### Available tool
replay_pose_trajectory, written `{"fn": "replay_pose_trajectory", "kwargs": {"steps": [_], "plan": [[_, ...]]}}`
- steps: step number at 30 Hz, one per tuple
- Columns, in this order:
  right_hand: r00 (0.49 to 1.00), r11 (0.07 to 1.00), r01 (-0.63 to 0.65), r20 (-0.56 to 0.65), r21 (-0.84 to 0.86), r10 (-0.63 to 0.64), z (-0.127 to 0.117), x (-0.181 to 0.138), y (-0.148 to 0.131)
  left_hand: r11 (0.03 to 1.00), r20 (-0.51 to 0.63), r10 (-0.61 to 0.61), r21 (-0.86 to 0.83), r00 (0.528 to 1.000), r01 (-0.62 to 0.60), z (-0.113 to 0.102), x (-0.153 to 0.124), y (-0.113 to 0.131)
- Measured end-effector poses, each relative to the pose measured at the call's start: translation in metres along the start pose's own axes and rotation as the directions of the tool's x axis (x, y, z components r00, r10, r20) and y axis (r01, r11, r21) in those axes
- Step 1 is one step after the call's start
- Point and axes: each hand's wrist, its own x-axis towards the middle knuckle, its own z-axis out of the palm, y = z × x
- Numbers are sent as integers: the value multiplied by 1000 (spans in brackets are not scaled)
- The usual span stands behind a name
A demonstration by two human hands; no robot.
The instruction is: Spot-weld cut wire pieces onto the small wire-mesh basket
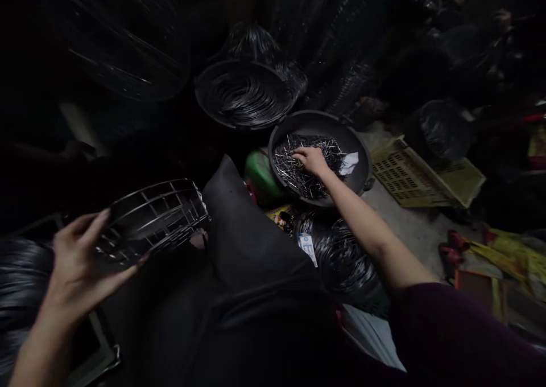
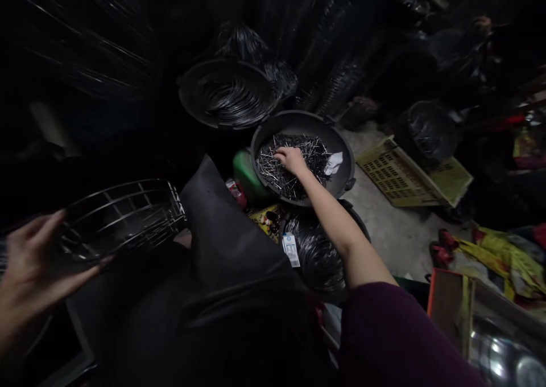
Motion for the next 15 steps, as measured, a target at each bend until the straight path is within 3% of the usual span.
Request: {"fn": "replay_pose_trajectory", "kwargs": {"steps": [2,4,15], "plan": [[1000,999,-15,25,-34,16,1,-8,6,988,89,135,66,987,-141,26,1,-8],[998,997,-28,54,-70,32,2,-16,12,976,113,177,110,978,-189,38,-4,-13],[990,969,-108,66,-222,126,-9,-25,15,995,29,42,92,999,-44,54,-32,-36]]}}
